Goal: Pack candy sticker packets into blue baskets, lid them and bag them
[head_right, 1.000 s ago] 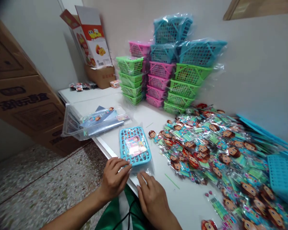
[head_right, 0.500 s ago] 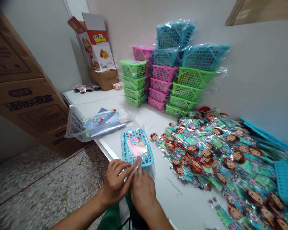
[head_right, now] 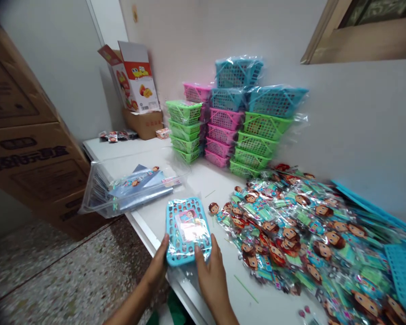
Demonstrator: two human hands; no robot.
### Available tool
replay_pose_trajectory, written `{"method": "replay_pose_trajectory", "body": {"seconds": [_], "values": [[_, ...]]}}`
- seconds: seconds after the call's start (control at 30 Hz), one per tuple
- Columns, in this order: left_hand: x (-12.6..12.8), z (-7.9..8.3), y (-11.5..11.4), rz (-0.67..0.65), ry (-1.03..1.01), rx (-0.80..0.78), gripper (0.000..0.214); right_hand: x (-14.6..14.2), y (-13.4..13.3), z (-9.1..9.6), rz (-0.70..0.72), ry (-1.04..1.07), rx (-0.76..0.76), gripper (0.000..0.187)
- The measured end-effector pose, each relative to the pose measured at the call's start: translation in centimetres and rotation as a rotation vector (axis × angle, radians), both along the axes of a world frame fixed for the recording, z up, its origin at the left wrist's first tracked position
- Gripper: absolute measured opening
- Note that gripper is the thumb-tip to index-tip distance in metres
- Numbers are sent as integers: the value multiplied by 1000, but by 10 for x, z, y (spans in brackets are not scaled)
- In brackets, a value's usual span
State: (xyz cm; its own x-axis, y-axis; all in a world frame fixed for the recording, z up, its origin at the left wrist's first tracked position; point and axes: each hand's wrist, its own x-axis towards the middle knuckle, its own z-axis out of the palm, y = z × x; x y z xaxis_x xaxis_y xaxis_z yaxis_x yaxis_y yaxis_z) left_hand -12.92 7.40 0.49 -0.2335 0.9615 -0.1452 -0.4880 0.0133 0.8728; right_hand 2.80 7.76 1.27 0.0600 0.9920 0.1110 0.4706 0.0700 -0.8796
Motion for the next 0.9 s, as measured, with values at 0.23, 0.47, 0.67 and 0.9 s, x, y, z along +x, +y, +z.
{"method": "replay_pose_trajectory", "body": {"seconds": [0.23, 0.47, 0.67, 0.9], "values": [[35, 22, -12, -13, -355, -142, 59, -3, -15, -8, -125, -3, 63, 58], [68, 66, 63, -99, -412, 62, 53, 39, 55, 62, -104, -24, 139, 64], [93, 77, 202, -16, -333, 235, 55, 64, 206, 85, -47, 75, 171, 64], [95, 24, 332, 217, -268, 117, 63, 64, 375, 31, 197, 110, 53, 56]]}}
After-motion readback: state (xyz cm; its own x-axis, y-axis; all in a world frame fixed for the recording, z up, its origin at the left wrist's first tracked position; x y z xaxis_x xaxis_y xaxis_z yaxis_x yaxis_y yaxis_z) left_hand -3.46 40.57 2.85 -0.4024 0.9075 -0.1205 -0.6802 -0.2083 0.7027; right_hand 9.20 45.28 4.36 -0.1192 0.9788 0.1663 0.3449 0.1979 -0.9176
